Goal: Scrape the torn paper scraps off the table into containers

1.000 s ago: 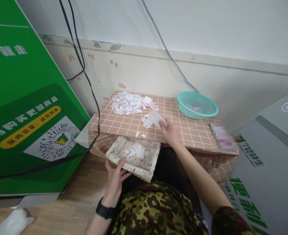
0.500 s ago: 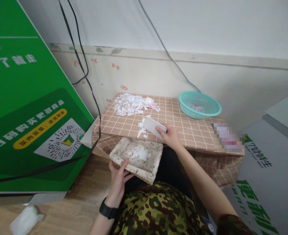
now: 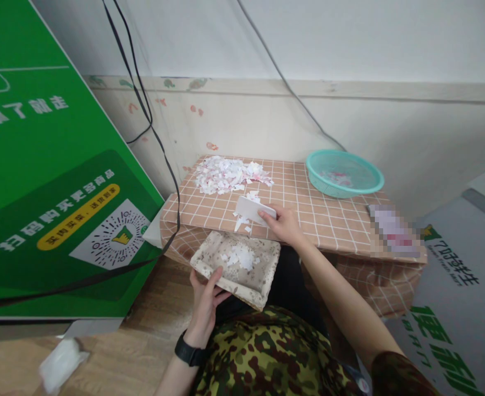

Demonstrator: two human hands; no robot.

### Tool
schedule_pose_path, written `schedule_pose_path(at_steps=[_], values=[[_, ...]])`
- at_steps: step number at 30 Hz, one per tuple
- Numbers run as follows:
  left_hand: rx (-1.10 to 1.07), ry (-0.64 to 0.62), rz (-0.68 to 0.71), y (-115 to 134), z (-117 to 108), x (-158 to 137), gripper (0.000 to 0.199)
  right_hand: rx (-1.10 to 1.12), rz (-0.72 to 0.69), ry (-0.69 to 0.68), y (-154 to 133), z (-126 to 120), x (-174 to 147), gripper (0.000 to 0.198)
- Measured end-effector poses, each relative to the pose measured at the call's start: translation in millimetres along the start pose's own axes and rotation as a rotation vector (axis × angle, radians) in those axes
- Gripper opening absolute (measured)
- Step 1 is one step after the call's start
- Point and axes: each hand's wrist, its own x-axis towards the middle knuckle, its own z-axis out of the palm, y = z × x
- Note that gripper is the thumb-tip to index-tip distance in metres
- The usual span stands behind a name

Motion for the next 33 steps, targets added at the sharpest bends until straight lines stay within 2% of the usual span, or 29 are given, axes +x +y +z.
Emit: schedule_pose_path(at_steps=[6, 12, 17, 22, 25, 30, 33], values=[[-0.013, -0.011, -0.002, -5.3, 3.0, 1.5, 0.092, 0.013, 0.081, 0.122, 16.9, -13.0, 16.2, 0.039], [0.005, -0.003, 0.046, -12.4, 6.1, -1.6, 0.087, 0.166, 0.107, 0.093, 25.6, -2.8, 16.2, 0.043], [0.006, -0.004, 0.042, -18.3, 5.1, 0.1, 0.092, 0.2, 0.186, 0.296, 26.4, 5.0, 6.7, 0.047], [0.01, 0.003, 0.06, -26.7, 2.0, 6.3, 0.102, 0.23, 0.214, 0.267, 25.8, 4.5, 0.8, 0.048], [0.009, -0.01, 0.114, -32.7, -0.9, 8.6, 0.099, 0.298, 0.213, 0.272, 26.6, 3.8, -0.5, 0.049], [0.029, -0.06, 0.172, -37.5, -5.3, 10.3, 0.096, 0.376, 0.198, 0.179, 27.2, 3.9, -1.8, 0.048], [0.033, -0.051, 0.18, -37.0, -6.4, 10.0, 0.097, 0.379, 0.223, 0.229, 30.2, 3.9, -1.5, 0.049]])
